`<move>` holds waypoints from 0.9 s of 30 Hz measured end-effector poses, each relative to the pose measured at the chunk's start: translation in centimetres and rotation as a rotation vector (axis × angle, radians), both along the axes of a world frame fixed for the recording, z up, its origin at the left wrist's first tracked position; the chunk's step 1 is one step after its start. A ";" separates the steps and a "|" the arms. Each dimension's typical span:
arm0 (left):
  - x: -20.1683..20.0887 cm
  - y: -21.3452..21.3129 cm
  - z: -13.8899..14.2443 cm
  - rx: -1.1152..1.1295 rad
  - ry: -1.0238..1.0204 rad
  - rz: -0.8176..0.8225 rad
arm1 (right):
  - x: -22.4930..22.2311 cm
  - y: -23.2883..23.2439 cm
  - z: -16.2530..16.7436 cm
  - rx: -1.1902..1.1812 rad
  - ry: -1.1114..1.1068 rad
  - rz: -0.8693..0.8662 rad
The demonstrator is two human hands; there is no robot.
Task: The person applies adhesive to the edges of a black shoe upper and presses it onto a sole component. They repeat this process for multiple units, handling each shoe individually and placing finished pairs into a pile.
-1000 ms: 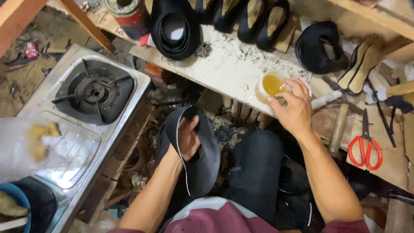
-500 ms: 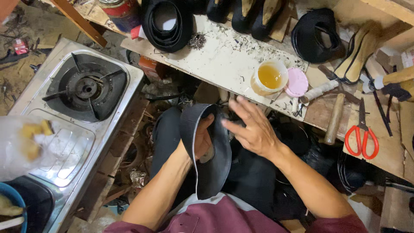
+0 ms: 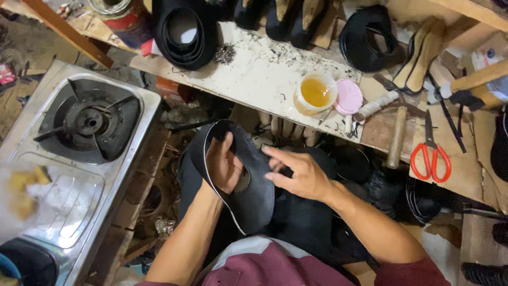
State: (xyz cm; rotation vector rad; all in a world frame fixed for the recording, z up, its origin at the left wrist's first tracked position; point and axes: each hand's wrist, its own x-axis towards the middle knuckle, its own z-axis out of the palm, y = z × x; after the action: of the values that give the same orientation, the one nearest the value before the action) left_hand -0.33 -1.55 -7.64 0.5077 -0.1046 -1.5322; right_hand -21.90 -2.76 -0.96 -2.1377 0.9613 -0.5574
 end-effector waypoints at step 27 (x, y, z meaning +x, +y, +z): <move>-1.2 1.4 -2.7 0.025 -0.170 -0.447 | -2.4 -0.9 -1.4 -0.483 0.013 0.153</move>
State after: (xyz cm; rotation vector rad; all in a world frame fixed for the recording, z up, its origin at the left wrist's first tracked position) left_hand -1.53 -0.14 -10.31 0.6657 -0.3499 -1.9245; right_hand -24.30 -3.63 -2.32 -2.6169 0.7099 -0.7580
